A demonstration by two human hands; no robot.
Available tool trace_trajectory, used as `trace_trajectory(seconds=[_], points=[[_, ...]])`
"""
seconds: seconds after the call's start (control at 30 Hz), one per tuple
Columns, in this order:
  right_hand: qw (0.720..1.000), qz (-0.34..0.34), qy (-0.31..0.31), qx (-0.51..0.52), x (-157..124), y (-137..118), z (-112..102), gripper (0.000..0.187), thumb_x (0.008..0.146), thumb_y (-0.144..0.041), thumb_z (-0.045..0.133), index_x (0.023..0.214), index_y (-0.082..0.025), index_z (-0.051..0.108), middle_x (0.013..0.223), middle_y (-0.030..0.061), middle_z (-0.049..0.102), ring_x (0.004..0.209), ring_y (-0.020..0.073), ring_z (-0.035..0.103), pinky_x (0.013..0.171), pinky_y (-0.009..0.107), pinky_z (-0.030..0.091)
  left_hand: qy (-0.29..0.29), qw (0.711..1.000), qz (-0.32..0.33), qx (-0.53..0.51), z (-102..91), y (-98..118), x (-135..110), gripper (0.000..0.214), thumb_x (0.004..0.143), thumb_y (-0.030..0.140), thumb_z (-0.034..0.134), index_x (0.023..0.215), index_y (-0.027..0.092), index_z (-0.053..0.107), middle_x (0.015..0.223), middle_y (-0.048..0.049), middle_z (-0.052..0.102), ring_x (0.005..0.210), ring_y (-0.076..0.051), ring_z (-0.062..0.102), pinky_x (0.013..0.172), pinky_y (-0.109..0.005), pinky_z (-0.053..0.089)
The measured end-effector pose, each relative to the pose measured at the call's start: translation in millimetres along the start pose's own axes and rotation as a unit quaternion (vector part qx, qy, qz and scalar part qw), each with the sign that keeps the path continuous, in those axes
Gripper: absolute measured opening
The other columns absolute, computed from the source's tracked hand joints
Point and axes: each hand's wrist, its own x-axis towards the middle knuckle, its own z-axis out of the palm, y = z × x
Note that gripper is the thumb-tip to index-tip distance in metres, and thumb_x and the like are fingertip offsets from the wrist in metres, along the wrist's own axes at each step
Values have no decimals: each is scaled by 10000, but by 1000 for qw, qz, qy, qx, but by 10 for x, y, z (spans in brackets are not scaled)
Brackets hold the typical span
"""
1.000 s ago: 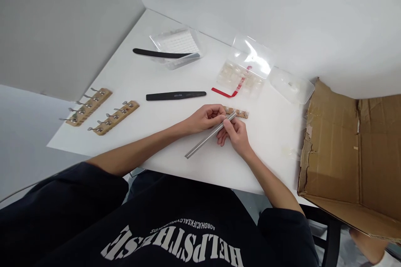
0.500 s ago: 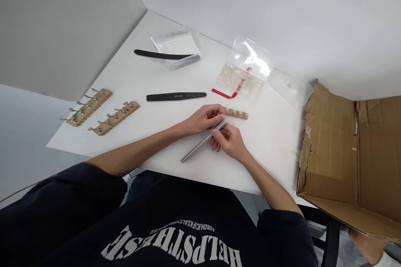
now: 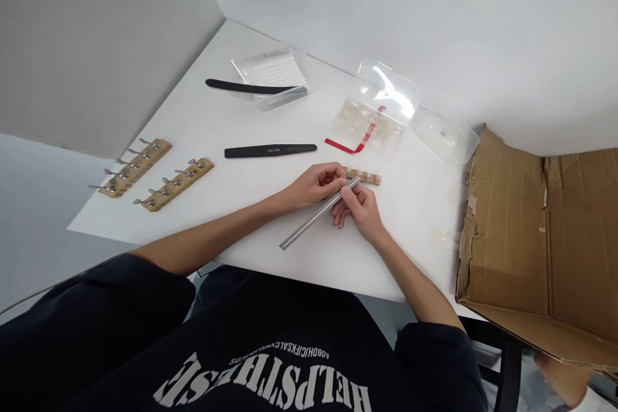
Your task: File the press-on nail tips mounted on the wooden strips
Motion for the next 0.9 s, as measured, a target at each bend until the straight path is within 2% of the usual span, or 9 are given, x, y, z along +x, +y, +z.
trace_trajectory(seconds=[0.2,0.47,0.63,0.8,0.9], points=[[1000,5,5,1,1,-3,2,480,910,-663,676,845,-218,510,600,11,721,420,151,647,367,237,533,2,1000,3,-2,2,-11,2,293,943,396,634,785,172,530,678,42,462,600,-93,403,572,-234,341],[1000,-3,-17,-10,-10,-7,-13,443,922,-612,695,907,-192,558,638,20,738,412,142,648,370,226,529,-9,1000,1,-25,6,-2,-2,320,959,411,634,776,173,522,669,41,467,587,-89,410,554,-230,343],[999,-5,-13,41,-2,25,-69,449,930,-629,671,899,-209,519,620,9,728,416,153,655,357,228,523,-17,999,-1,-33,6,-6,-8,304,987,395,613,790,176,532,639,51,431,558,-88,393,538,-235,335],[998,-9,-52,42,2,41,-102,417,955,-595,659,913,-204,520,625,-3,711,447,158,680,377,225,532,-25,999,-3,-25,0,28,-11,329,1002,428,587,796,184,508,631,52,423,554,-92,399,531,-236,344],[998,-11,-61,31,11,36,-106,424,957,-602,653,915,-198,535,633,6,715,453,159,683,382,227,534,-9,1000,-8,4,20,58,-27,320,999,431,578,808,187,499,664,42,453,582,-98,418,546,-234,363]])
